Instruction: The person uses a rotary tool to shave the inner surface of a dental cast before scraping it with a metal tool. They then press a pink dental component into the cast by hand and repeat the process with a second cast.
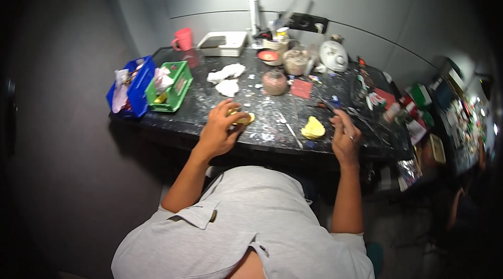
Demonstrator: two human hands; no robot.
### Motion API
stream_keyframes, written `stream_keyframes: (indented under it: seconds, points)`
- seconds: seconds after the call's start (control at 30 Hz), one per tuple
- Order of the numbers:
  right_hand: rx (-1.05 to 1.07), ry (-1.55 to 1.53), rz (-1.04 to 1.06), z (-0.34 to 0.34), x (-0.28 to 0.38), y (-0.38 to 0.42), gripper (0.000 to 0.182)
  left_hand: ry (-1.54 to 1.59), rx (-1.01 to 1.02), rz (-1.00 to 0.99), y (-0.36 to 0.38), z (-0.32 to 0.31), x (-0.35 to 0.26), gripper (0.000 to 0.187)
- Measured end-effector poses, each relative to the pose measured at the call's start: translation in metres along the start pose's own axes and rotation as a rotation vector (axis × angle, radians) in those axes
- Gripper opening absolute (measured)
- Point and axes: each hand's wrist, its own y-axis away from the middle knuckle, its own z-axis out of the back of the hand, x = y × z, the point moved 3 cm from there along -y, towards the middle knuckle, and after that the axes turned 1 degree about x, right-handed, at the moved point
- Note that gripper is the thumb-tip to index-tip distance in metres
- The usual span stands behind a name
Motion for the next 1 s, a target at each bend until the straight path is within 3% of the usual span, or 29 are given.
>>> stream_keyframes:
  seconds: [0.27, 0.83, 1.0]
  points:
    - [-0.035, 0.026, 0.064, 0.0012, 0.0037, 0.0007, 0.019, -0.011, 0.006, 0.02, -0.0025, 0.0041, -0.0073, 0.031]
    - [-0.023, 0.05, 0.085, -0.0004, 0.0004, 0.0021, 0.026, 0.028, -0.019, 0.009, -0.0025, 0.0044, -0.0074, 0.03]
    - [-0.081, 0.028, 0.105, -0.0013, -0.0008, 0.0017, 0.024, 0.026, -0.029, 0.009, -0.0011, 0.005, -0.0076, 0.022]
